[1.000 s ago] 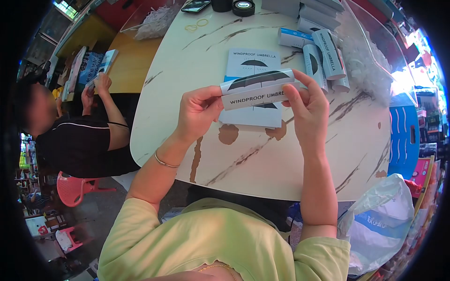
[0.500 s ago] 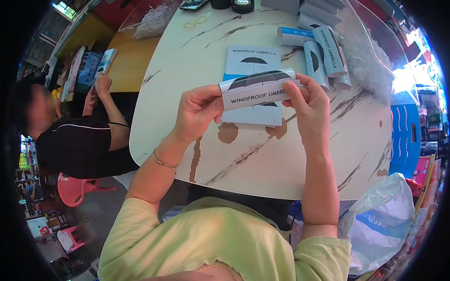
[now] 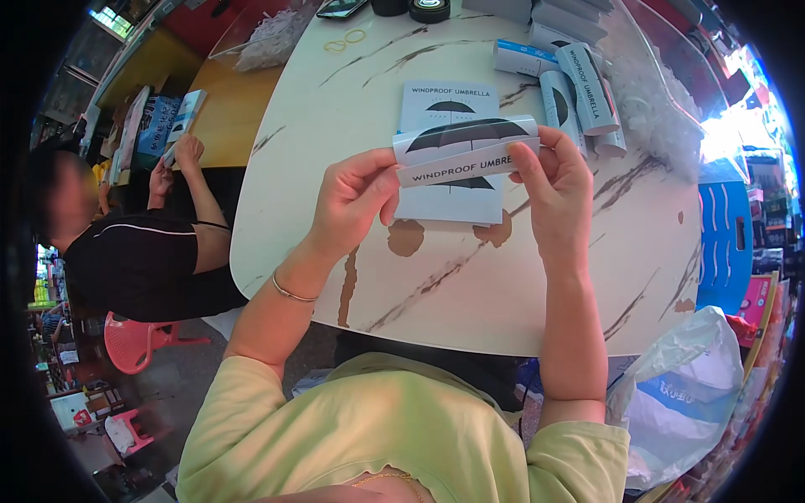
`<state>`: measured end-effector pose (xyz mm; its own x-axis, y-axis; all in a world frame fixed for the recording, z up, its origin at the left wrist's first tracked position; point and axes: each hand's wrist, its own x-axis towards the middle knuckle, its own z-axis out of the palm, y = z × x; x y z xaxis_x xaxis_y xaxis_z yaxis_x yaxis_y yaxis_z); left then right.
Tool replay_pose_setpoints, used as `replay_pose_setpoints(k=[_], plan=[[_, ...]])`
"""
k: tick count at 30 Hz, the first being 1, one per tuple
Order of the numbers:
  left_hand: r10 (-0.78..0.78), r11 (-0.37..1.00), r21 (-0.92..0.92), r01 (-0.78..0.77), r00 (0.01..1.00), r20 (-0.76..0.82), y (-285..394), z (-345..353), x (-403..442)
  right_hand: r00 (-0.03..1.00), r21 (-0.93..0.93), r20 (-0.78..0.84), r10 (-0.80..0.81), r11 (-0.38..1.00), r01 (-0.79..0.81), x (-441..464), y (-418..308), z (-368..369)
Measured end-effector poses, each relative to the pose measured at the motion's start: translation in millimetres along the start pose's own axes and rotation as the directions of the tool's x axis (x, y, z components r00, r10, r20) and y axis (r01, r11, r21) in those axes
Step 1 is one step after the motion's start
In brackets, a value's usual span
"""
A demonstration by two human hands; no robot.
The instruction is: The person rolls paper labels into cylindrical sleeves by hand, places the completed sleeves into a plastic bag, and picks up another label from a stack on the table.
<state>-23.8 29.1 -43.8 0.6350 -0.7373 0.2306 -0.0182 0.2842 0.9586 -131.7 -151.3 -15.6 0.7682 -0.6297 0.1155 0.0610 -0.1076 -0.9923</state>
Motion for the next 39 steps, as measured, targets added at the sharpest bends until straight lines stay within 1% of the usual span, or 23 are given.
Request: replay_pose_setpoints(k=[2,5,8,11,14,16,17,23,25,31,34,39], plan=[[-0.016,1.0,0.013,0.016,1.0,0.014,1.4,0.0,-0.7,1.0,0.01,-0.006,-0.022,1.0,0.022,-0.1,0.6,-0.5],[-0.028,1.0,-0.002,0.028,1.0,-0.011,1.6,2.4,-0.4,0.999,0.029,-0.005,-0.04,0.999,0.04,-0.5,1.5,-1.4],[-0.027,1.0,-0.006,0.027,1.0,-0.004,1.4,1.8,-0.7,0.998,0.012,-0.017,-0.056,0.998,0.056,-0.9,0.9,-0.6],[-0.061,0.998,0.0,0.061,0.998,0.006,2.3,1.5,-1.2,0.997,0.004,-0.038,-0.071,0.997,0.071,-0.8,1.3,-0.3],[-0.072,0.997,-0.04,0.073,0.997,0.01,1.3,0.6,-1.3,0.995,-0.014,-0.037,-0.087,0.996,0.087,-0.8,1.8,-1.0],[-0.086,0.996,-0.013,0.087,0.994,0.07,0.7,-2.8,-1.6,0.994,-0.022,-0.046,-0.095,0.995,0.094,-1.2,1.6,-1.1],[-0.087,0.996,-0.013,0.088,0.994,0.069,2.0,-2.3,-1.5,0.995,-0.021,-0.046,-0.094,0.995,0.093,-1.4,1.1,-1.0],[-0.068,0.998,-0.007,0.068,0.997,0.04,4.8,1.9,-1.5,0.994,-0.011,-0.051,-0.094,0.996,0.094,-1.8,0.6,-0.7],[-0.056,0.997,0.048,0.055,0.998,0.021,6.4,4.0,-1.3,0.992,-0.005,-0.045,-0.114,0.994,0.114,-2.1,1.3,-0.7],[-0.042,0.997,0.059,0.044,0.999,-0.032,6.9,7.1,-1.2,0.992,-0.018,-0.039,-0.122,0.992,0.121,-2.4,1.8,-0.4],[-0.03,0.998,0.059,0.032,0.999,-0.028,7.0,6.8,-1.2,0.992,0.006,-0.035,-0.124,0.992,0.125,-2.6,1.4,0.1],[-0.024,0.998,0.057,0.026,0.999,-0.025,6.5,6.6,-1.6,0.991,-0.004,-0.027,-0.132,0.991,0.132,-2.7,1.4,-0.6]])
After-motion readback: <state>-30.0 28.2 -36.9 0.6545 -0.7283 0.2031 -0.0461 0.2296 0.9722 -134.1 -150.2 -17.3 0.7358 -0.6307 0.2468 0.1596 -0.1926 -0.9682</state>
